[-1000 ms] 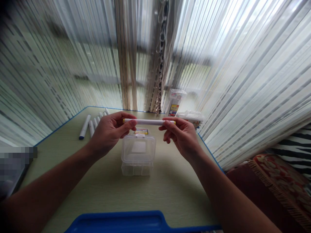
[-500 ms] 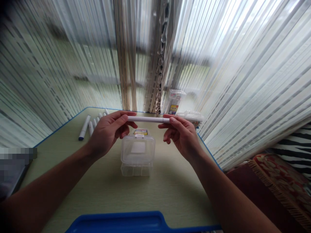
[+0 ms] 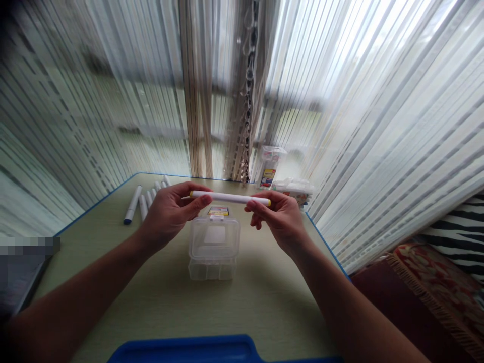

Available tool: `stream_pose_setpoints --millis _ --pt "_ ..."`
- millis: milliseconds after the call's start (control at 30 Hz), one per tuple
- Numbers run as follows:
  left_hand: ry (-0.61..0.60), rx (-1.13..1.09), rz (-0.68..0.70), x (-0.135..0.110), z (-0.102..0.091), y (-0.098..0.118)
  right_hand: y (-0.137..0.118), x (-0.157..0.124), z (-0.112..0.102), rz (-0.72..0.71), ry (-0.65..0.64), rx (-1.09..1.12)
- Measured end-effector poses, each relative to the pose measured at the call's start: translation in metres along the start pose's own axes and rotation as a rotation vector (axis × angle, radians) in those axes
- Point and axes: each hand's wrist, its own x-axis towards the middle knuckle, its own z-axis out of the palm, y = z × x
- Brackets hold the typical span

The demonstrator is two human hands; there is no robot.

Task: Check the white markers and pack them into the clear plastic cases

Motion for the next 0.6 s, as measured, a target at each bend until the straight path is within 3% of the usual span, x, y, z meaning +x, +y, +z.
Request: stream_pose_setpoints --millis 600 --pt "0.016 -0.112 -0.023 0.0012 -0.003 -0.0023 -0.0053 0.0015 -0.0009 0.077 -0.034 0.139"
